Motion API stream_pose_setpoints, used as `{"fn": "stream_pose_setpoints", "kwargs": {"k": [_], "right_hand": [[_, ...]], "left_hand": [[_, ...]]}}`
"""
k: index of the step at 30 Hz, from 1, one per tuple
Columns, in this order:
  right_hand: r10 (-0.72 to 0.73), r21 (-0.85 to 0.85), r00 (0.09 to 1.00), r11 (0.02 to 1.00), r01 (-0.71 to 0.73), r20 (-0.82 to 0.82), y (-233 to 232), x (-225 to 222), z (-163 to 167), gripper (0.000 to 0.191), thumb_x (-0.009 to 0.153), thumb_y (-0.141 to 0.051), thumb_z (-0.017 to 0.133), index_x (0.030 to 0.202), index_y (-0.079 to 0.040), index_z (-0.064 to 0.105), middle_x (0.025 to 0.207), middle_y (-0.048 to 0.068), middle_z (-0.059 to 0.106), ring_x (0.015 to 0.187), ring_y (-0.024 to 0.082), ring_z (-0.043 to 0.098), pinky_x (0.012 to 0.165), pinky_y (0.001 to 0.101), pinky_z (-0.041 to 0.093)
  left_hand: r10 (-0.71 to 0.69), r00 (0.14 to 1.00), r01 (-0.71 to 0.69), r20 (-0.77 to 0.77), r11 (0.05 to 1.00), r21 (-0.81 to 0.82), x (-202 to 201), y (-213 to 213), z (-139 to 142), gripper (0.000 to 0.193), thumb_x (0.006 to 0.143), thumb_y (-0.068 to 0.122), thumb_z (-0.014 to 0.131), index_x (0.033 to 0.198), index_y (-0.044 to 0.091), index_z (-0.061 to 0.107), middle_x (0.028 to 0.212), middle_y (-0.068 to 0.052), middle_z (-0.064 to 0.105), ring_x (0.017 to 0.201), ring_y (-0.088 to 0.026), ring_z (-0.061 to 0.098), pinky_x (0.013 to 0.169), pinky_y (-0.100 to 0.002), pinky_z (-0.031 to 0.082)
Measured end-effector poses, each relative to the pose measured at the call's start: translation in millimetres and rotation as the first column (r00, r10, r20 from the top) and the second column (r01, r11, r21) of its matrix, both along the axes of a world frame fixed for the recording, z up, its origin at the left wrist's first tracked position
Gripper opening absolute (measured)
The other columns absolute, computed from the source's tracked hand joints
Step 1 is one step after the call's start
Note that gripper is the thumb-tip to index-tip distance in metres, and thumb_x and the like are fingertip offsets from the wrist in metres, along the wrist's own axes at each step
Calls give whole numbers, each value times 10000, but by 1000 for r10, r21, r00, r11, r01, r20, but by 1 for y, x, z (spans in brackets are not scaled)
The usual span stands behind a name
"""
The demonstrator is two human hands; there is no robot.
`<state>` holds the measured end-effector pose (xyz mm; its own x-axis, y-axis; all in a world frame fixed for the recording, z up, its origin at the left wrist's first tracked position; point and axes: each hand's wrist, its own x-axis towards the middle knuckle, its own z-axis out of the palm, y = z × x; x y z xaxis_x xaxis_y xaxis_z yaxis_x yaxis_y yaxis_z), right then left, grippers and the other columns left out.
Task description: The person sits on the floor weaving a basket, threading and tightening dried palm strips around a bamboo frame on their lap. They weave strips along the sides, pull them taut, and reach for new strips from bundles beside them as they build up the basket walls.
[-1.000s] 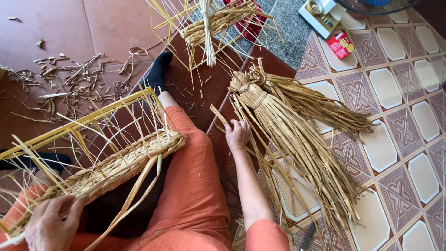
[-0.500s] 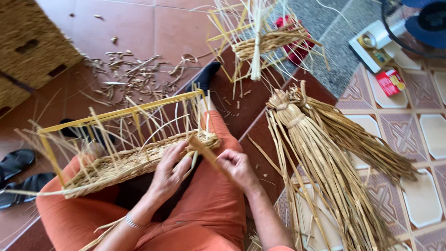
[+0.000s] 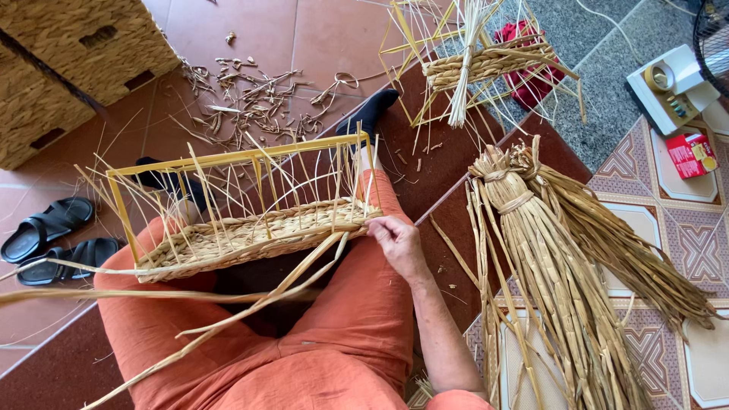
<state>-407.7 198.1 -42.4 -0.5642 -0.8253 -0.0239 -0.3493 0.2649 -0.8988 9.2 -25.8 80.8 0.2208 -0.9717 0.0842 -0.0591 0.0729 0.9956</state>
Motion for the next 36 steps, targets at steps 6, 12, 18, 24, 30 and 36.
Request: {"fn": "stream_pose_setpoints", "kwargs": {"k": [6, 12, 18, 24, 30, 36], "right_hand": [[-240, -111, 970, 963, 244, 50, -13, 1, 8, 188, 1017, -201, 683, 1108, -65, 776, 872, 49, 754, 751, 93, 651, 629, 222, 516], [20, -21, 987, 999, -24, -158, -33, 28, 25, 230, 970, -161, 709, 1179, -68, 732, 983, 48, 717, 784, 128, 648, 661, 282, 591], [154, -56, 935, 982, -181, -320, -53, 48, 26, 238, 907, -117, 750, 1125, -33, 706, 940, 81, 653, 757, 156, 664, 677, 306, 584], [146, -207, 905, 947, -244, -399, -45, 47, 24, 139, 898, -71, 787, 1000, -53, 695, 976, 58, 709, 916, 212, 709, 812, 352, 597], [149, -244, 900, 933, -266, -410, -32, 49, 30, 110, 915, -47, 756, 989, -50, 674, 1117, 87, 739, 1071, 240, 728, 893, 346, 612], [149, -278, 878, 913, -299, -455, -35, 50, 27, 114, 918, -43, 746, 976, -52, 648, 1170, 115, 747, 1095, 243, 727, 886, 319, 624]], "left_hand": [[-68, 973, 72, 222, 997, -12, -6, 9, -26, 151, 1027, 178, 595, 1116, 74, 656, 1056, -118, 752, 999, -227, 729, 918, -360, 569], [-412, 843, 458, 346, 887, -59, -13, 10, 6, 130, 956, 127, 685, 1074, 71, 693, 1050, -92, 767, 957, -186, 746, 837, -310, 600], [-678, 557, 782, 480, 623, -28, -125, 58, -72, 124, 868, 99, 760, 971, 43, 722, 945, -104, 717, 812, -218, 718, 688, -336, 601], [-601, 611, 744, 516, 659, -114, -201, 73, -79, 222, 856, 132, 789, 1052, 84, 699, 931, -69, 695, 841, -268, 672, 750, -396, 533], [-488, 549, 771, 678, 609, -185, -217, 74, -82, 215, 827, 172, 805, 1024, 148, 721, 901, -6, 672, 920, -244, 587, 828, -410, 427], [-452, 517, 803, 727, 551, -228, -218, 73, -81, 145, 826, 218, 791, 947, 186, 717, 836, -6, 583, 901, -243, 553, 803, -404, 414]]}}
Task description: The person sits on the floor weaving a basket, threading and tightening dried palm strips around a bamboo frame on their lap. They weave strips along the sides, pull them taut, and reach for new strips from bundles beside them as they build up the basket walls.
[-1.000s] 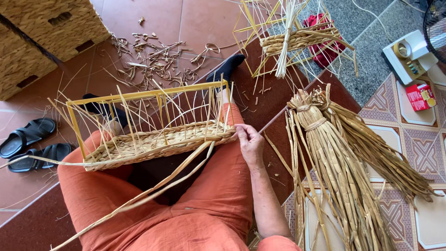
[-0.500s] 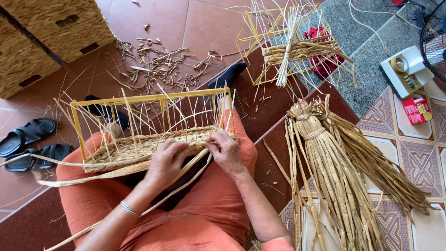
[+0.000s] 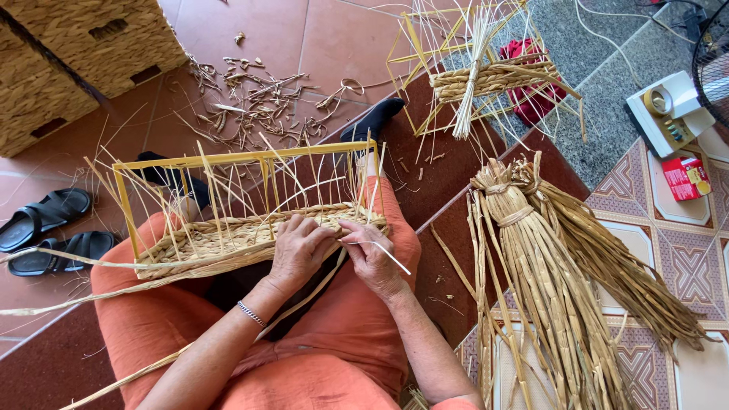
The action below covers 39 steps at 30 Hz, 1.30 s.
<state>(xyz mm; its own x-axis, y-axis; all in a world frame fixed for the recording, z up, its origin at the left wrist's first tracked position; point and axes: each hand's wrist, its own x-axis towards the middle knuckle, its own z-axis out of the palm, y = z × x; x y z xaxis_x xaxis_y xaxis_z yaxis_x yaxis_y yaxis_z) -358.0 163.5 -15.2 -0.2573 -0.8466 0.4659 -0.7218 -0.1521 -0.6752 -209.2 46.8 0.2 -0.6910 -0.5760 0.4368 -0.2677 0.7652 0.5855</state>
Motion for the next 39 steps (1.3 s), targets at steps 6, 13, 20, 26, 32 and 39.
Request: {"fn": "stream_pose_setpoints", "kwargs": {"k": [6, 13, 20, 26, 32, 39], "right_hand": [[-144, 192, 989, 972, 134, 38, -12, -3, -15, 93, 938, -69, 749, 996, -52, 679, 915, 94, 751, 843, 215, 749, 746, 326, 620], [-229, 399, 972, 887, 232, -56, -42, -4, -4, 303, 852, -107, 761, 1143, -62, 685, 819, 77, 751, 730, 242, 729, 674, 401, 563], [-39, 159, 957, 983, 87, -286, -46, 8, -6, 234, 893, 48, 619, 1079, -69, 701, 971, 130, 696, 877, 273, 718, 758, 385, 586], [119, 397, 982, 902, -168, 144, -43, -13, 1, 185, 952, -26, 656, 1108, -68, 746, 1025, 106, 770, 926, 198, 753, 818, 317, 625], [232, 333, 960, 903, -272, 153, -35, -15, 21, 261, 837, -54, 760, 1096, -25, 735, 1011, 123, 761, 924, 226, 725, 824, 334, 586], [34, 474, 958, 864, -172, 285, -35, -13, 20, 130, 914, -57, 717, 1043, -45, 707, 860, 66, 705, 771, 160, 673, 696, 311, 547]], "left_hand": [[-5, 992, 20, 128, 993, -114, -5, 2, 7, 112, 876, 260, 748, 948, 190, 699, 883, -19, 563, 928, -245, 542, 823, -408, 409], [21, 990, -2, 137, 991, -137, 42, 22, 9, 462, 817, 391, 759, 1147, 87, 649, 1012, -101, 619, 991, -292, 560, 843, -439, 427], [-101, 780, -66, 618, 968, 241, 79, 31, -24, 131, 1016, 265, 647, 1081, 151, 656, 917, -44, 690, 849, -261, 682, 724, -399, 553], [148, 905, -59, 399, 973, -225, 91, -4, -6, 243, 842, 3, 671, 1040, 136, 715, 834, -60, 636, 781, -216, 623, 649, -355, 543], [233, 934, -149, 270, 943, -299, 64, -26, 34, 247, 838, 61, 721, 1055, 178, 728, 890, -14, 629, 915, -226, 585, 864, -407, 440], [-18, 1000, 23, 16, 906, -423, 52, 5, 31, 411, 809, 35, 659, 1215, 97, 681, 1163, -111, 595, 1051, -265, 575, 922, -407, 434]]}}
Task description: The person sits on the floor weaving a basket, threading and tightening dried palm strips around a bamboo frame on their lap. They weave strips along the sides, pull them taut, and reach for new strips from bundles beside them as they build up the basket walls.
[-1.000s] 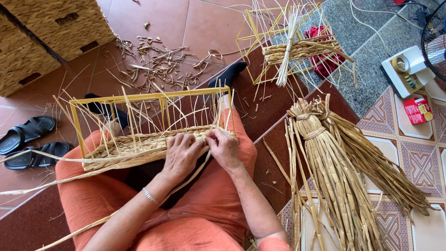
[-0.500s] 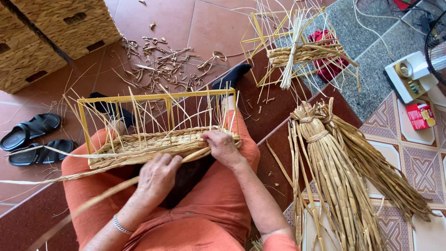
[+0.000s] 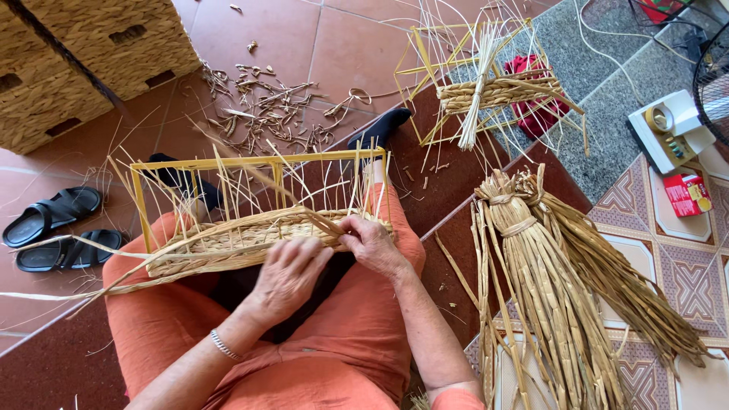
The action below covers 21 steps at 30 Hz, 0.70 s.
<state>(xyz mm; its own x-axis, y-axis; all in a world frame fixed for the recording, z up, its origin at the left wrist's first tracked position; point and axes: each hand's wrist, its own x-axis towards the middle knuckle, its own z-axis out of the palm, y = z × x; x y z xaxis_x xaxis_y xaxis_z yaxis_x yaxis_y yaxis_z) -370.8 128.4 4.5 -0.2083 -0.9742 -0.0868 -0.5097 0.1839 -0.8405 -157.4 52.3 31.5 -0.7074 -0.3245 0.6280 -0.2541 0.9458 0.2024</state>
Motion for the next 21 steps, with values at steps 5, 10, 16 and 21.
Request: {"fn": "stream_pose_setpoints", "kwargs": {"k": [5, 10, 16, 21], "right_hand": [[-11, -70, 1000, 997, 13, 28, 1, -1, -4, 108, 925, -57, 705, 1032, -55, 687, 881, 48, 669, 792, 145, 665, 702, 300, 557], [-68, -67, 998, 995, 69, 14, 1, 2, -12, 63, 937, -75, 712, 995, -62, 691, 835, 34, 691, 769, 140, 685, 692, 295, 566], [-109, -24, 988, 993, 112, 113, -1, 2, -30, 73, 974, -90, 659, 1026, -109, 707, 860, 12, 726, 760, 101, 694, 684, 278, 610], [-167, -187, 978, 972, 143, -125, -7, 10, -36, 65, 863, -64, 747, 923, -79, 726, 845, 53, 685, 759, 163, 655, 670, 330, 561]], "left_hand": [[0, 960, -124, 281, 898, 422, -48, -18, -8, 214, 845, -14, 605, 1052, -23, 659, 978, -176, 661, 929, -343, 665, 800, -444, 556], [36, 848, -408, 529, 683, 606, -79, -37, 6, 145, 977, 185, 625, 993, 52, 681, 816, -207, 711, 781, -383, 705, 670, -493, 561], [108, 988, -134, 106, 296, 946, -61, -29, 1, 185, 985, 188, 572, 976, 51, 696, 877, -133, 749, 713, -264, 720, 612, -350, 631], [300, 935, 265, -190, -235, 935, -31, -8, -23, 248, 1049, 198, 535, 1064, 5, 689, 984, -134, 783, 905, -173, 774, 836, -278, 629]]}}
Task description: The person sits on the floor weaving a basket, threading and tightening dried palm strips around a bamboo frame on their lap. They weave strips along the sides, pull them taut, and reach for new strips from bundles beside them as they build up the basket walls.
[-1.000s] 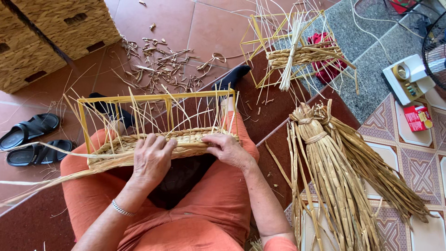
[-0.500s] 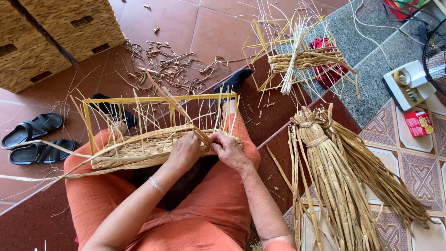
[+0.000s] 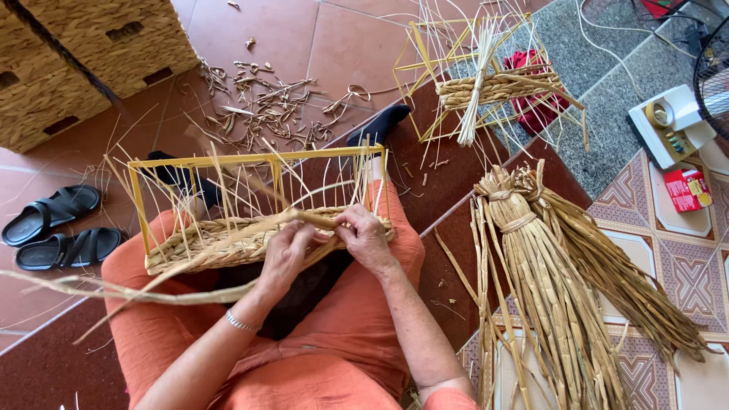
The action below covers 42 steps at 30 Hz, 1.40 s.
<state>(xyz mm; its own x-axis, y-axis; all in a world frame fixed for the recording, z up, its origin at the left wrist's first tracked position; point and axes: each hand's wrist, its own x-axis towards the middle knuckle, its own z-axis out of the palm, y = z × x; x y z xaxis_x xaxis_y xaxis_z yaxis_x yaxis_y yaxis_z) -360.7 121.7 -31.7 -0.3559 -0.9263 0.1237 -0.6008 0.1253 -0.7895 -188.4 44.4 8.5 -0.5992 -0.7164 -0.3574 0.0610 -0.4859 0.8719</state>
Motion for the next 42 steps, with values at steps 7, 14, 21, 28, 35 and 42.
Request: {"fn": "stream_pose_setpoints", "kwargs": {"k": [7, 14, 21, 28, 35, 42], "right_hand": [[28, -78, 973, 996, -47, -231, -5, 12, 5, 58, 822, 3, 701, 838, -51, 690, 861, 68, 654, 823, 246, 669, 753, 383, 556], [244, 36, 959, 970, -242, -141, 0, 6, 29, 128, 837, 6, 684, 922, -67, 745, 866, 53, 646, 807, 211, 670, 754, 350, 575], [161, 15, 986, 987, -160, -39, 3, 10, 28, 62, 884, -102, 754, 919, -52, 756, 868, 55, 714, 794, 188, 695, 722, 324, 569], [-24, -65, 995, 998, 17, -98, -2, 16, -13, 83, 915, -55, 688, 835, -63, 705, 823, 54, 733, 767, 177, 727, 723, 317, 599], [-81, -164, 982, 985, 53, -171, -3, 19, -16, 165, 865, -58, 769, 1009, -70, 690, 830, 45, 698, 698, 183, 678, 645, 330, 569], [-32, -224, 888, 971, -80, -458, -5, 38, -22, 354, 888, 71, 643, 1216, -62, 633, 1098, 121, 634, 873, 239, 694, 718, 348, 601]], "left_hand": [[-125, 956, 292, 264, 373, -881, 33, 22, -6, 382, 928, 123, 690, 1298, 46, 641, 1339, -143, 649, 1239, -345, 627, 1035, -416, 512], [383, 672, 663, 634, 69, -745, 45, 6, -6, 545, 803, 153, 705, 1328, 73, 584, 1319, -86, 535, 1174, -287, 534, 840, -482, 499], [410, 721, 614, 558, -6, -789, 53, 10, -10, 426, 747, 134, 684, 1168, 79, 641, 1270, -132, 559, 1116, -297, 521, 806, -469, 473], [276, 675, 711, 684, 7, -704, 64, 14, -26, 235, 824, 148, 710, 1051, 96, 678, 1052, -50, 614, 1053, -264, 554, 843, -443, 478], [377, 744, 513, 551, 205, -833, 93, -14, 0, 114, 889, 125, 731, 1002, 112, 722, 1088, -91, 623, 960, -289, 586, 820, -407, 490], [264, 823, 512, 502, 37, -858, 104, 33, 18, 226, 846, 120, 741, 1049, 89, 646, 1047, -95, 597, 926, -270, 565, 773, -406, 464]]}}
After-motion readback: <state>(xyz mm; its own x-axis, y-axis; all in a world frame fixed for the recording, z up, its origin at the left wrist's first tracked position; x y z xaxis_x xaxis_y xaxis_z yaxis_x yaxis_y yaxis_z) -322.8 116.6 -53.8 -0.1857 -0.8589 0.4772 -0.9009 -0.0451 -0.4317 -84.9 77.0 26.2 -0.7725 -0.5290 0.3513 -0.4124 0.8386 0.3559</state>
